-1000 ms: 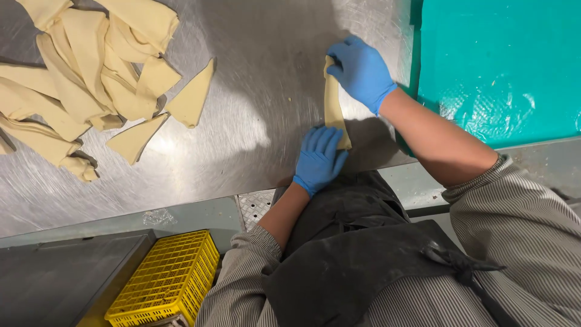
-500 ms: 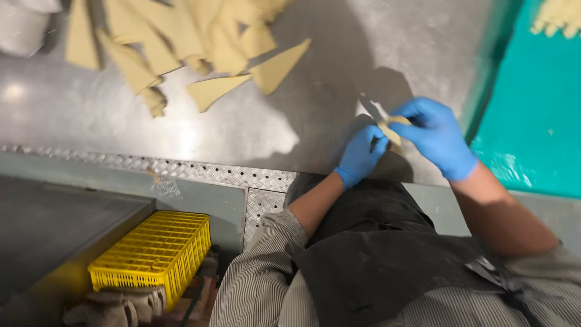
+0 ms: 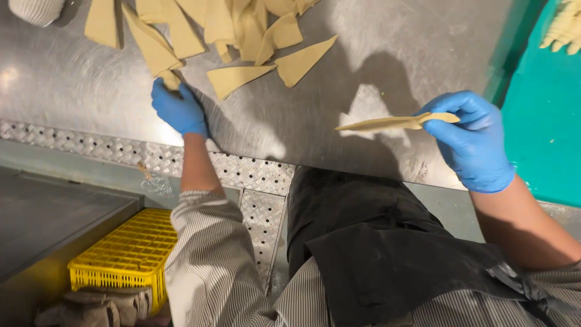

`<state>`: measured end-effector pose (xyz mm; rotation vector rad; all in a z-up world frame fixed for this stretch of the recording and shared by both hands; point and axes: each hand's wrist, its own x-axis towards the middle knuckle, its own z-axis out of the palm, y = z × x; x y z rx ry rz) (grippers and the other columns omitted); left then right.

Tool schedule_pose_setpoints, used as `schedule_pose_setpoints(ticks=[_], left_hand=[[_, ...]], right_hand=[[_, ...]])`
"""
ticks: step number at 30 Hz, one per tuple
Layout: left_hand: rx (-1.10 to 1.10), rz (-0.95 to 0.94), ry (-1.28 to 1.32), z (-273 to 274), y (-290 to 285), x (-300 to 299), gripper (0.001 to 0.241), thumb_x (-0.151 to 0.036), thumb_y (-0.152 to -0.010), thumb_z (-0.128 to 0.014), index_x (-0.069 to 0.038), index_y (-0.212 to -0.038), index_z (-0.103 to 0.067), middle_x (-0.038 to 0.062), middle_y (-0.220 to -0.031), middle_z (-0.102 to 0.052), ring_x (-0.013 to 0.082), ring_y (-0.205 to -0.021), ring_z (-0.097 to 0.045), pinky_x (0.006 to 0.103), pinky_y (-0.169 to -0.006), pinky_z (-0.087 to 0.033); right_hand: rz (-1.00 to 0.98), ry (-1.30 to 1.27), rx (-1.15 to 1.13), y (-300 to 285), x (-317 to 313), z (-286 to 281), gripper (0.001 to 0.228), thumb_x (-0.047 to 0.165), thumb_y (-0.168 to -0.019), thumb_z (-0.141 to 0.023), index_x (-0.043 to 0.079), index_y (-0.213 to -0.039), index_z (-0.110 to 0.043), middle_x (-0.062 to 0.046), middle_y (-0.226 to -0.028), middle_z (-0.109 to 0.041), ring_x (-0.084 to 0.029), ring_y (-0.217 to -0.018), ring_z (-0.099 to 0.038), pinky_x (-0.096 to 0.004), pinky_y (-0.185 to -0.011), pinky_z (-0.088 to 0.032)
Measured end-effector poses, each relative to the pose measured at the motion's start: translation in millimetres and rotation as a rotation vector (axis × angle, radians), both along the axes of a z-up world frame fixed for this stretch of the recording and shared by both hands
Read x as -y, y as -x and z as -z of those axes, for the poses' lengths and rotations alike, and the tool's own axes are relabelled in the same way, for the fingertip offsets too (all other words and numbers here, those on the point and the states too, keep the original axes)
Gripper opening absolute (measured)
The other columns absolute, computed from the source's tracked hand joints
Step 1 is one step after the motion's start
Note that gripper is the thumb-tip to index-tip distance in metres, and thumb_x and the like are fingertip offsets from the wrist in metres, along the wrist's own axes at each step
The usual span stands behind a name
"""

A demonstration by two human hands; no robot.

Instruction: Rolling triangular pieces of dough into croissant shapes and placing them on a tray.

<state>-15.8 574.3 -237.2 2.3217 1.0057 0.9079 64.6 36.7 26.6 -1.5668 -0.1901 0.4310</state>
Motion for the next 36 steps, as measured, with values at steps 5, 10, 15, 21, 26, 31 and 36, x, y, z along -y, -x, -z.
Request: schedule_pose_setpoints(ticks=[5,10,15,21,26,31,36], left_hand=[[0.296,0.139,0.461,-11,20,28,0.026,0.001,-0.094,-0.066,0.000,-0.115,-0.051,0.013,-0.112,-0.057,0.0260,-0.105,-0.056,0.0403,-0.103,-0.051],[0.239,0.425,1.196,-12,31,187,0.051,-0.001,-0.082,-0.067,-0.008,-0.130,-0.051,0.006,-0.123,-0.057,0.0180,-0.112,-0.057,0.0333,-0.096,-0.050],[0.543,0.777,2.058,-143,4,303,0.057,-0.010,-0.086,-0.051,-0.007,-0.142,-0.044,0.019,-0.151,-0.051,0.0314,-0.141,-0.051,0.0441,-0.118,-0.040],[0.746,0.618,2.446,-208,15,342,0.071,-0.019,-0.089,-0.049,-0.008,-0.158,-0.037,0.014,-0.159,-0.042,0.0281,-0.146,-0.043,0.0427,-0.126,-0.032],[0.737,0.423,2.448,-217,45,344,0.062,-0.023,-0.096,-0.046,-0.007,-0.155,-0.036,0.014,-0.148,-0.048,0.0272,-0.140,-0.047,0.0416,-0.121,-0.036],[0.332,0.817,2.290,-193,67,357,0.052,-0.013,-0.103,-0.043,-0.005,-0.154,-0.044,0.010,-0.140,-0.052,0.0188,-0.133,-0.050,0.0351,-0.117,-0.040],[0.367,0.932,1.952,-267,22,341,0.042,-0.034,-0.105,-0.046,-0.006,-0.136,-0.052,0.013,-0.127,-0.056,0.0208,-0.118,-0.058,0.0342,-0.102,-0.047]], right_hand=[[0.016,0.120,0.022,6,2,4,0.017,-0.008,-0.098,-0.071,0.002,-0.110,-0.065,-0.009,-0.105,-0.071,-0.014,-0.103,-0.067,-0.028,-0.095,-0.054],[0.012,0.017,-0.103,10,3,-3,0.016,-0.007,-0.096,-0.070,0.002,-0.109,-0.067,-0.009,-0.109,-0.072,-0.014,-0.100,-0.068,-0.028,-0.090,-0.055],[0.123,-0.134,-0.123,9,-30,0,0.020,-0.008,-0.099,-0.067,0.004,-0.115,-0.069,-0.011,-0.109,-0.071,-0.016,-0.094,-0.068,-0.029,-0.084,-0.055],[-0.182,0.430,0.671,48,-62,39,0.042,0.007,-0.091,-0.061,0.000,-0.132,-0.062,-0.023,-0.134,-0.059,-0.038,-0.127,-0.060,-0.045,-0.111,-0.049],[-0.293,0.366,0.945,39,-62,32,0.058,0.039,-0.083,-0.074,-0.001,-0.124,-0.063,-0.024,-0.130,-0.057,-0.043,-0.116,-0.060,-0.054,-0.104,-0.047],[-0.302,0.330,0.916,26,-30,47,0.021,0.018,-0.093,-0.065,0.004,-0.108,-0.069,-0.011,-0.112,-0.068,-0.035,-0.103,-0.070,-0.050,-0.090,-0.060],[-0.296,0.258,0.912,51,-55,46,0.027,0.030,-0.087,-0.078,0.007,-0.100,-0.072,-0.012,-0.103,-0.065,-0.034,-0.099,-0.063,-0.053,-0.095,-0.048]])
